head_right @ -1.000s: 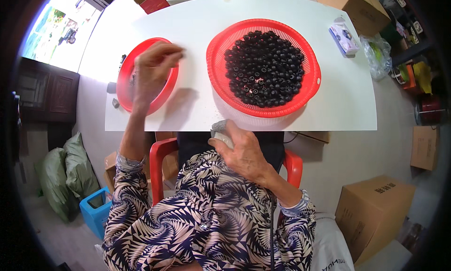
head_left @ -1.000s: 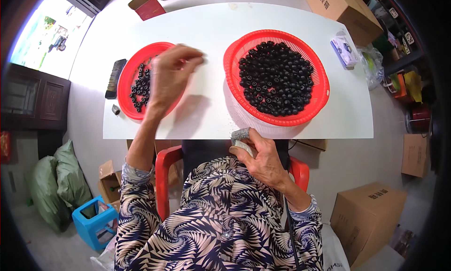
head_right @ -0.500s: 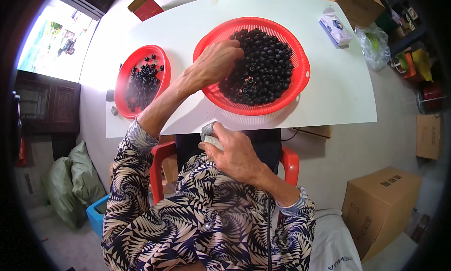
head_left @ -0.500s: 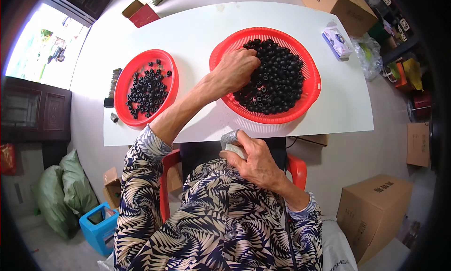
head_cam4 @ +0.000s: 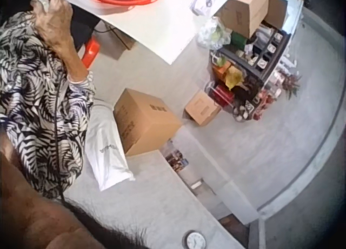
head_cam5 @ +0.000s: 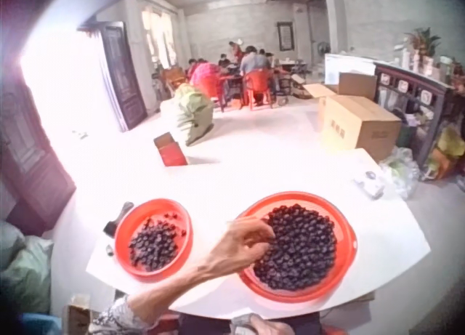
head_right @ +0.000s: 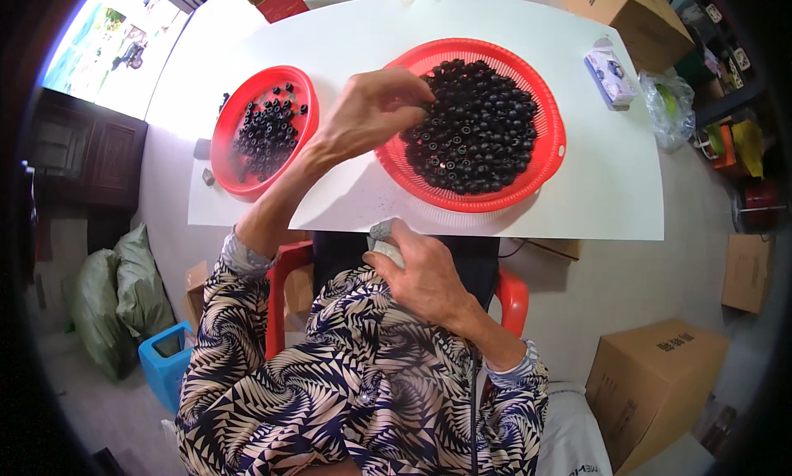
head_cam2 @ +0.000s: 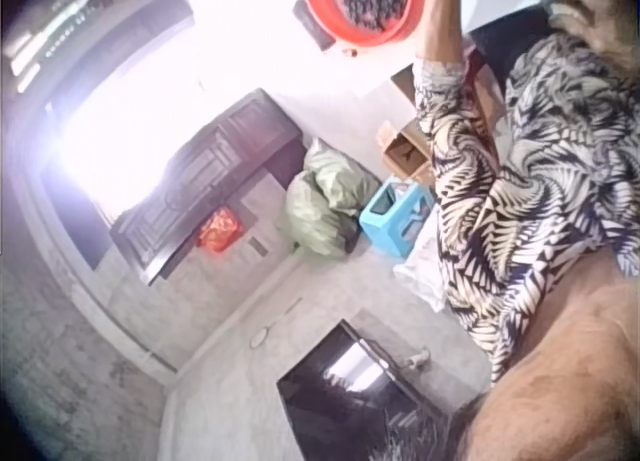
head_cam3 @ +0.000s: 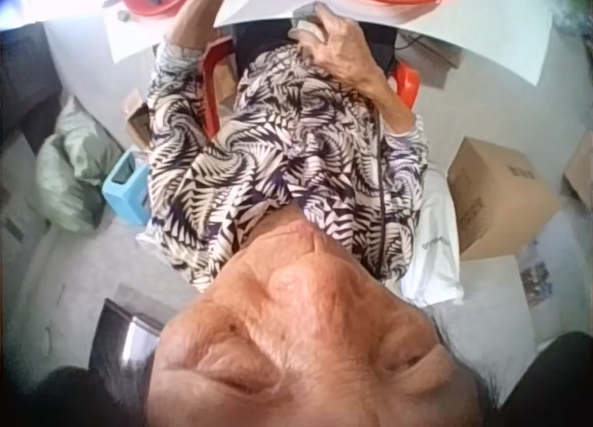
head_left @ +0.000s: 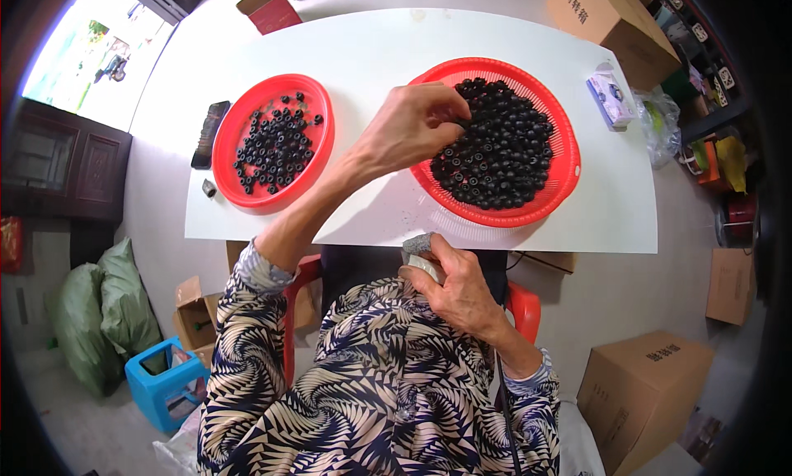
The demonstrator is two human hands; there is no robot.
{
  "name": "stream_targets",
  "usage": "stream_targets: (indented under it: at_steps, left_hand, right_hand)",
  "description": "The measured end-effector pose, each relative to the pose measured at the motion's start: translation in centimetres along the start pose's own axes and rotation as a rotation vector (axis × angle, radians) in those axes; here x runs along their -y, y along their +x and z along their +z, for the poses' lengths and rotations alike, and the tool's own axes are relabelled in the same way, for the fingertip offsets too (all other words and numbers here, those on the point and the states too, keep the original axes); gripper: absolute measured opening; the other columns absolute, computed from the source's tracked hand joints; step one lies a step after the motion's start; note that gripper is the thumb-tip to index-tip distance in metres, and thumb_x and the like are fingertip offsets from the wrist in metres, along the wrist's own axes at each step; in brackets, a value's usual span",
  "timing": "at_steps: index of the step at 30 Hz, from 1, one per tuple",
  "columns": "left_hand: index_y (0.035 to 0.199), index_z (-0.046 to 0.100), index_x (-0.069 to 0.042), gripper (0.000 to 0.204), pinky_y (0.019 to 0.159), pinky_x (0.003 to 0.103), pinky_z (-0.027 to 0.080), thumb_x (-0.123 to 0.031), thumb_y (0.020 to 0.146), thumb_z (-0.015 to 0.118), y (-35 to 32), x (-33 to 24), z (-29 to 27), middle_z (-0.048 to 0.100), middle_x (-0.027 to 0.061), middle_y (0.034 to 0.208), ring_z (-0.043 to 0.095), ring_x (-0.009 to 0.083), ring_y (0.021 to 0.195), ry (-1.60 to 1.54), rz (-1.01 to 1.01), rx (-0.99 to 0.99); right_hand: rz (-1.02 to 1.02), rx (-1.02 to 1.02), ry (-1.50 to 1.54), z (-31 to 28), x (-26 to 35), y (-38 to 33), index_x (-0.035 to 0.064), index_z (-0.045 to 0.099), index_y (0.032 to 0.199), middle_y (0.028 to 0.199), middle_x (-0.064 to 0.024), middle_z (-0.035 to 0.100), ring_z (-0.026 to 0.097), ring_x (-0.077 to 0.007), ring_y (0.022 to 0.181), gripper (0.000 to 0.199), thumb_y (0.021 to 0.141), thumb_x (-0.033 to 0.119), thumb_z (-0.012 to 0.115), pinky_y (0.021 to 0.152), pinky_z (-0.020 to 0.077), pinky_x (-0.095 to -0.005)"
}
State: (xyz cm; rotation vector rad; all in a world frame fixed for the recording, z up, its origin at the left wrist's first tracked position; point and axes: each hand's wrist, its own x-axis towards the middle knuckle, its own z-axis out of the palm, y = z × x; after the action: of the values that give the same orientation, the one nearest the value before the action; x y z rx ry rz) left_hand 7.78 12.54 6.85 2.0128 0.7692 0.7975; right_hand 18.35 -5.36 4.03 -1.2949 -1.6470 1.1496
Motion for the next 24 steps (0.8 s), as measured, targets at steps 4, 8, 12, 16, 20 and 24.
stream_targets:
  at_steps: [4, 8, 12, 16, 20, 24]
  left_hand:
    - [0.098, 0.062, 0.003, 0.020, 0.083, 0.028, 0.051, -0.002, 0.079, 0.063, -5.7, -1.6, -1.1, 0.064, 0.0095, 0.092, 0.063, 0.0155, 0.087, -0.637, -0.228, -0.047]
    - [0.095, 0.062, 0.002, 0.018, 0.083, 0.030, 0.048, 0.001, 0.078, 0.062, -10.1, -1.8, -1.2, 0.061, 0.0085, 0.093, 0.059, 0.0170, 0.088, -0.751, -0.408, -0.175]
    - [0.097, 0.062, 0.003, 0.020, 0.082, 0.031, 0.048, 0.001, 0.078, 0.062, -12.9, -0.6, -0.7, 0.061, 0.0094, 0.095, 0.059, 0.0177, 0.088, -0.896, -0.440, -0.252]
    - [0.101, 0.061, 0.004, 0.023, 0.081, 0.030, 0.048, 0.000, 0.078, 0.062, -14.3, -0.1, -0.5, 0.060, 0.0101, 0.095, 0.059, 0.0176, 0.088, -0.968, -0.457, -0.265]
    - [0.101, 0.061, 0.004, 0.022, 0.080, 0.028, 0.048, -0.002, 0.080, 0.061, -14.9, 0.1, -0.4, 0.060, 0.0093, 0.094, 0.060, 0.0159, 0.087, -1.030, -0.456, -0.236]
    - [0.097, 0.062, 0.003, 0.017, 0.077, 0.026, 0.049, -0.003, 0.082, 0.060, -15.0, 0.1, -0.3, 0.060, 0.0083, 0.093, 0.061, 0.0144, 0.084, -1.020, -0.437, -0.248]
  right_hand:
    - [-0.011, -0.001, 0.002, 0.2, -0.2, 0.2, -0.0013, 0.054, 0.096, 0.078, -0.0228, 0.061, 0.061, -0.0405, 0.073, 0.026, 0.078, 0.013, 0.066, 0.063, 0.0462, -0.0447]
    - [0.147, 0.031, 0.040, 0.2, -0.1, 0.7, -0.0018, 0.055, 0.093, 0.078, -0.0209, 0.061, 0.062, -0.0351, 0.069, 0.023, 0.078, 0.011, 0.066, 0.064, 0.0476, -0.0381]
    - [0.083, -0.026, 0.057, 1.0, -1.2, 0.9, -0.0049, 0.053, 0.091, 0.077, -0.0190, 0.062, 0.063, -0.0294, 0.070, 0.024, 0.078, 0.010, 0.067, 0.064, 0.0479, -0.0362]
    - [0.112, -0.028, 0.043, 1.2, -0.9, 1.3, -0.0057, 0.051, 0.087, 0.076, -0.0168, 0.063, 0.063, -0.0228, 0.069, 0.021, 0.079, 0.006, 0.066, 0.062, 0.0475, -0.0323]
    - [0.175, -0.040, 0.064, 1.2, -0.3, 1.6, -0.0050, 0.051, 0.087, 0.074, -0.0151, 0.063, 0.060, -0.0182, 0.065, 0.020, 0.079, 0.006, 0.066, 0.061, 0.0471, -0.0299]
    - [0.190, -0.069, 0.073, 1.1, 0.2, 2.1, -0.0045, 0.051, 0.087, 0.076, -0.0127, 0.064, 0.059, -0.0130, 0.068, 0.021, 0.081, 0.007, 0.066, 0.063, 0.0471, -0.0277]
